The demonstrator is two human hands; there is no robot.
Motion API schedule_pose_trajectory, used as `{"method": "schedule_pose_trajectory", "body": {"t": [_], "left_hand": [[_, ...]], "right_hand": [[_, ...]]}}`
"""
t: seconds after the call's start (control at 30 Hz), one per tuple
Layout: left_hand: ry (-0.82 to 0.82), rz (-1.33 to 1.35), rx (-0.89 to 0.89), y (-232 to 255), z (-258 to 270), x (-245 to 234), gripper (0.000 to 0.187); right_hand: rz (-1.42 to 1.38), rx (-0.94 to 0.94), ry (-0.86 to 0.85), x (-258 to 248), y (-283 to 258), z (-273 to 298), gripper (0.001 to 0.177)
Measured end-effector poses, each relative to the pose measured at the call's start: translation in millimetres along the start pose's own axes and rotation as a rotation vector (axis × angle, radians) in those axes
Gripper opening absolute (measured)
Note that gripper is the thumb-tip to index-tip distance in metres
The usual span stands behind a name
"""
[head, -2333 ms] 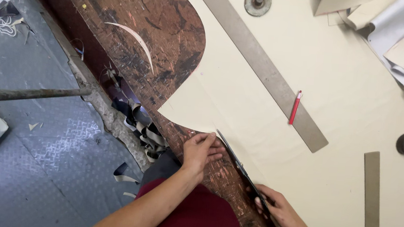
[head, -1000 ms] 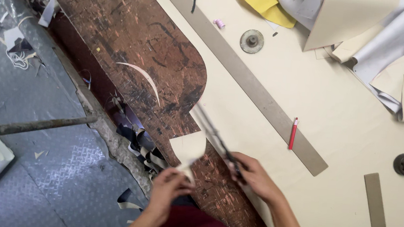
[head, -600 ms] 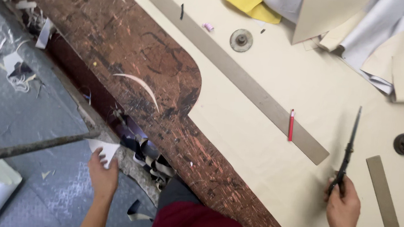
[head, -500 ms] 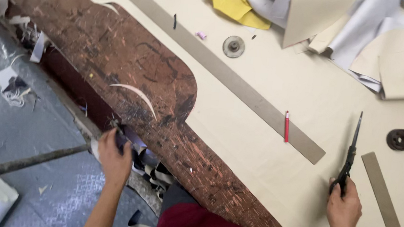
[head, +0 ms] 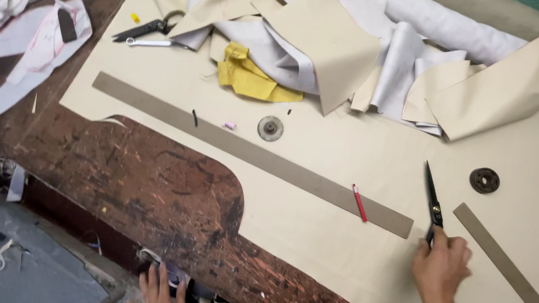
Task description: The person marks pieces of fabric on a table using a ruler and pencil, then cuts out the patterns using fabric shears while following templates held in place by weights.
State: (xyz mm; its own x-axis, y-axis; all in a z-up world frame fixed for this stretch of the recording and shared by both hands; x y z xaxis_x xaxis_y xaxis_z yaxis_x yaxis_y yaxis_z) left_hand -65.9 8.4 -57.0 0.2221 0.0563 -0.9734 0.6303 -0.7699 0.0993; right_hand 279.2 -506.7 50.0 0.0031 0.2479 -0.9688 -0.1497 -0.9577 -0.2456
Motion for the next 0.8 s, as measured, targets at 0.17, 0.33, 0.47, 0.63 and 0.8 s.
{"method": "schedule_pose_trajectory", "body": {"t": [0.17,0.33,0.47,0.63,0.8], "left_hand": [[0.765,-0.065,0.673,16,-43,-20,0.053],[0.042,0.24,0.143,92,-198,-20,0.062],[-0.121,0.026,0.178,134,-320,-2,0.08],[-0.149,-0.036,0.283,172,-382,20,0.086],[-0.157,-0.022,0.326,209,-426,37,0.085]], "right_hand": [[-0.383,-0.086,-0.246,42,-98,31,0.055],[-0.105,-0.148,-0.268,46,-187,38,0.058],[-0.199,-0.192,0.012,35,-205,9,0.05],[-0.223,-0.015,-0.072,39,-205,-43,0.05],[-0.214,0.002,0.016,40,-211,-95,0.048]]}}
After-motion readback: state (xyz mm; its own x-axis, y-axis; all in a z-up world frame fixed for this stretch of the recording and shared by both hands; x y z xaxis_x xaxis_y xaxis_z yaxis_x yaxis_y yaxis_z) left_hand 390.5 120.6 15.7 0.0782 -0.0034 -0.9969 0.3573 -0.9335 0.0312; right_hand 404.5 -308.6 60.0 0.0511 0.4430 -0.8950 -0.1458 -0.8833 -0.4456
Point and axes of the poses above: each hand's wrist, its own z-axis away from the middle knuckle, its own x-axis out of the palm, y = z × x, the point moved 4 cm from there along -z, towards the middle knuckle, and after that the axes turned 9 degrees about -z, right-handed, at the moved point
